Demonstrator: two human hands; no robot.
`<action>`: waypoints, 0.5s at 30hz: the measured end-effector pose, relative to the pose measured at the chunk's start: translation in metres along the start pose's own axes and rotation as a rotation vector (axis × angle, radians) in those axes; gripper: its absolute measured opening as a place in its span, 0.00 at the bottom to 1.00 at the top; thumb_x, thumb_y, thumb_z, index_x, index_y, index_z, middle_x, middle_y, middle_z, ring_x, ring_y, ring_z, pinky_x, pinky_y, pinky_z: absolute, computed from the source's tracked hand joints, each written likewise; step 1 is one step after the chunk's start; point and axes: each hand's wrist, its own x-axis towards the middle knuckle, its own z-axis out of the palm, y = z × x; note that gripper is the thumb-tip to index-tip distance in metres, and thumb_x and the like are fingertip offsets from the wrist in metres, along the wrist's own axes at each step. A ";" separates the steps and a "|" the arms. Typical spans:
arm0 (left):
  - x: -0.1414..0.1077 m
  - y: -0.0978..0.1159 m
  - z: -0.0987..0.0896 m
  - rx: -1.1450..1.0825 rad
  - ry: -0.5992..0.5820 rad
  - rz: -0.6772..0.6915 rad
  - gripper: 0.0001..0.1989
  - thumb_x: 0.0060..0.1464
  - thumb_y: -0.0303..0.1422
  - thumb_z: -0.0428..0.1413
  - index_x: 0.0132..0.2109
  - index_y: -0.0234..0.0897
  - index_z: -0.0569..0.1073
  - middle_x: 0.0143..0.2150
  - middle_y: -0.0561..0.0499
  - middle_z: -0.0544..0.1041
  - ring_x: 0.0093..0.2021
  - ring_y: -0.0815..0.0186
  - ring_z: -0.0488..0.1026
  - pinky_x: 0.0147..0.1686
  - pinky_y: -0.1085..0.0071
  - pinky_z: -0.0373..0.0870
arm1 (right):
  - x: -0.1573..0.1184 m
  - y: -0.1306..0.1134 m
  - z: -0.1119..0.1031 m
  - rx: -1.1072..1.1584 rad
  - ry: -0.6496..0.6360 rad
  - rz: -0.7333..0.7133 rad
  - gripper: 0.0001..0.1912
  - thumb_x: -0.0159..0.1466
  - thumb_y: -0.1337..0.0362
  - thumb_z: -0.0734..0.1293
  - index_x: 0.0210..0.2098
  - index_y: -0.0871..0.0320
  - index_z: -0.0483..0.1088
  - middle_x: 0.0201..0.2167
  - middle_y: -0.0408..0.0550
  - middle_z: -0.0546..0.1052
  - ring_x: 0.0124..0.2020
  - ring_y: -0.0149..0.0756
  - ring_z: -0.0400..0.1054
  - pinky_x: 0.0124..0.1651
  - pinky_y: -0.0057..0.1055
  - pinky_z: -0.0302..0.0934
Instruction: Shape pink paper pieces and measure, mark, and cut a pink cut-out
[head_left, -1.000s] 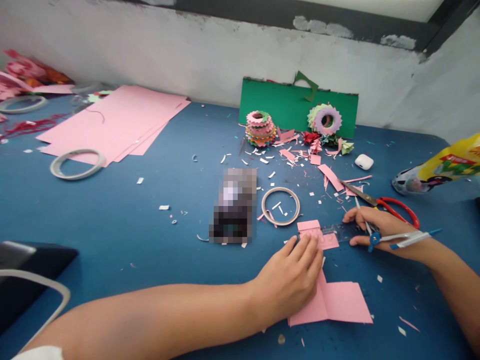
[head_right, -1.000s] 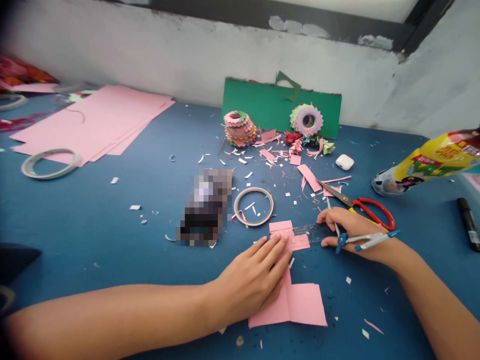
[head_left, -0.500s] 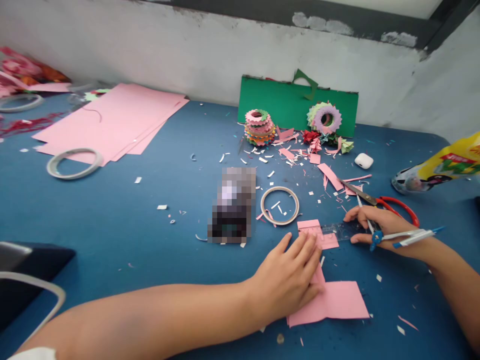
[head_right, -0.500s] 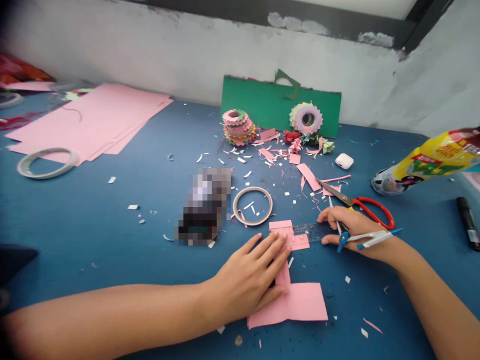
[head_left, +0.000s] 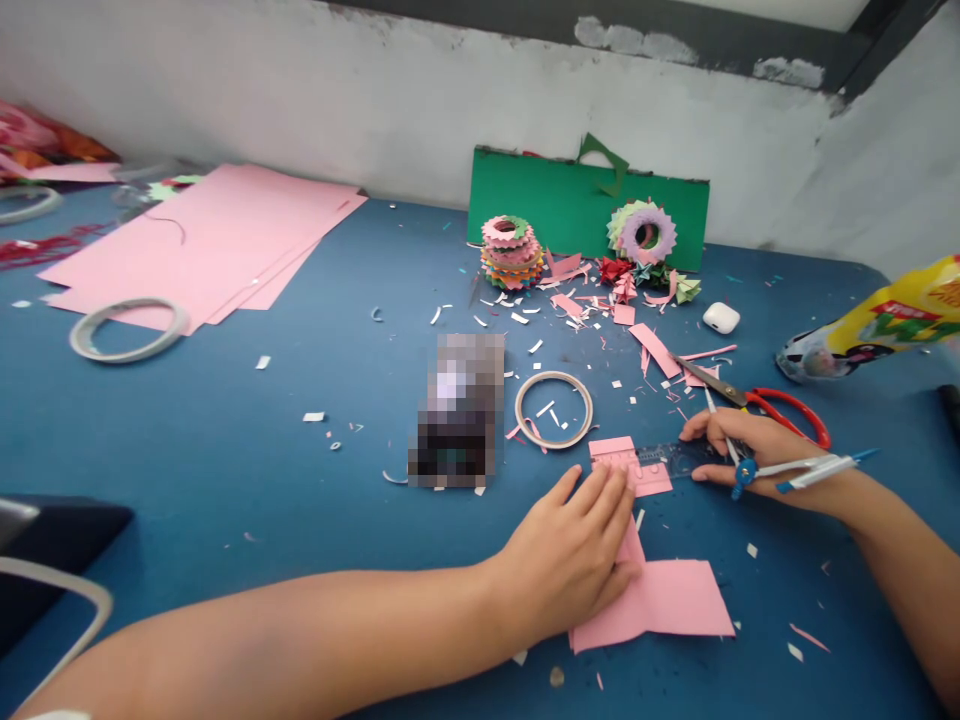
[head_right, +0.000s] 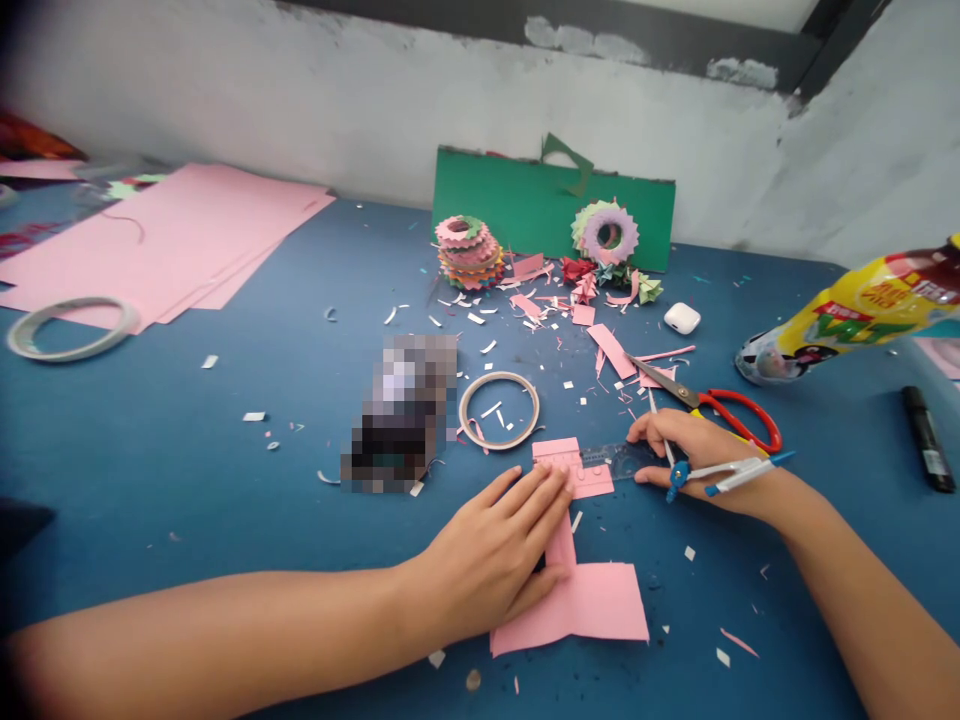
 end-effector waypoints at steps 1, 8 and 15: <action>0.000 0.000 0.000 0.000 0.001 -0.004 0.29 0.64 0.41 0.34 0.62 0.25 0.56 0.63 0.41 0.60 0.62 0.55 0.57 0.57 0.60 0.53 | 0.000 0.000 0.000 0.000 -0.003 0.001 0.16 0.56 0.57 0.68 0.26 0.55 0.55 0.43 0.52 0.73 0.45 0.43 0.68 0.43 0.39 0.63; -0.001 0.001 0.002 0.014 0.015 -0.007 0.28 0.64 0.41 0.34 0.62 0.24 0.57 0.63 0.40 0.61 0.62 0.55 0.57 0.58 0.60 0.52 | 0.002 0.002 0.001 0.013 0.025 -0.012 0.16 0.54 0.57 0.69 0.26 0.55 0.56 0.42 0.52 0.74 0.43 0.43 0.69 0.42 0.38 0.64; -0.001 0.002 0.003 0.006 0.010 -0.013 0.28 0.64 0.41 0.34 0.62 0.25 0.57 0.63 0.40 0.60 0.62 0.55 0.56 0.58 0.60 0.52 | 0.001 0.001 0.000 -0.040 -0.010 -0.014 0.16 0.57 0.56 0.67 0.27 0.55 0.55 0.43 0.53 0.73 0.44 0.43 0.68 0.43 0.38 0.63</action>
